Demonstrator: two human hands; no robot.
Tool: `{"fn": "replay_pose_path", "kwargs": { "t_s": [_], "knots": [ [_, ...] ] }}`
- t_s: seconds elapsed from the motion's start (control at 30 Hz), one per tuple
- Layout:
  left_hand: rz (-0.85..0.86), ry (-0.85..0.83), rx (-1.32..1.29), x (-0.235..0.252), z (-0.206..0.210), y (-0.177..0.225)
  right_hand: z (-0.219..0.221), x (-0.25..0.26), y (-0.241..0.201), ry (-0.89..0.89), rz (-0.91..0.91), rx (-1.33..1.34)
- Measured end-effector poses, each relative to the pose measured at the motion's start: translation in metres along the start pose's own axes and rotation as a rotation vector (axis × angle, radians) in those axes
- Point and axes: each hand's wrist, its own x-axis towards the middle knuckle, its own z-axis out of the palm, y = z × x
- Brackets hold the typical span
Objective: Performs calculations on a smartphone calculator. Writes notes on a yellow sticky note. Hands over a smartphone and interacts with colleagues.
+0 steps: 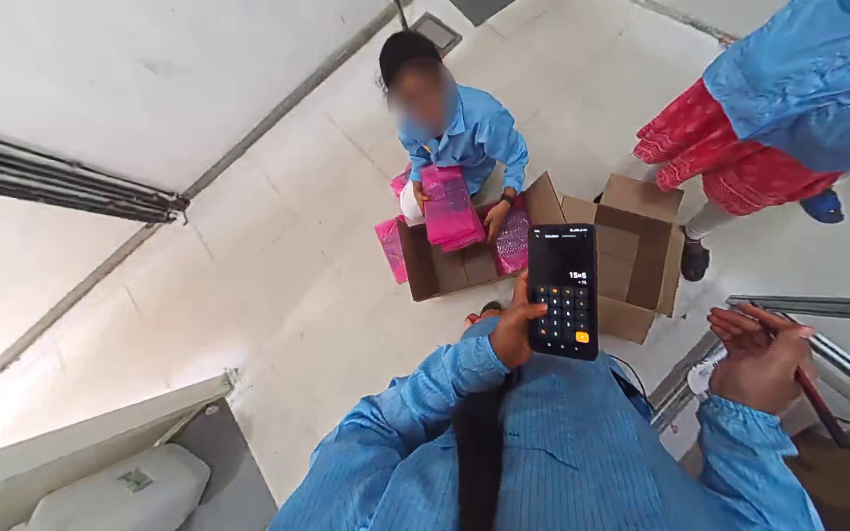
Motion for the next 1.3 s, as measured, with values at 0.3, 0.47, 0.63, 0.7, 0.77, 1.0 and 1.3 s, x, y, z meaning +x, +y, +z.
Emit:
{"fn": "replay_pose_path", "kwargs": {
  "t_s": [0.3,0.47,0.63,0.7,0.77,1.0,1.3],
  "knots": [
    [0.031,0.000,0.070,-0.025,-0.025,0.025,0.043,-0.036,0.006,-0.107,-0.007,-0.011],
    [0.008,-0.050,0.057,-0.028,-0.026,0.028,0.043,-0.041,0.004,-0.118,-0.042,0.002],
    [-0.023,-0.063,0.060,-0.030,-0.025,0.029,0.041,-0.052,0.000,-0.069,-0.039,0.004],
    [-0.045,-0.062,0.085,-0.029,-0.023,0.028,0.036,-0.059,0.001,-0.038,-0.047,-0.003],
    [-0.080,-0.090,0.106,-0.028,-0.021,0.025,0.026,-0.068,0.002,0.004,-0.044,-0.014],
    [-0.300,-0.230,0.133,-0.019,-0.009,-0.005,-0.030,-0.113,0.013,0.276,0.041,-0.036],
    [-0.391,-0.509,0.241,-0.004,0.020,-0.057,-0.175,-0.144,0.052,0.661,0.048,-0.443]
  ]
}}
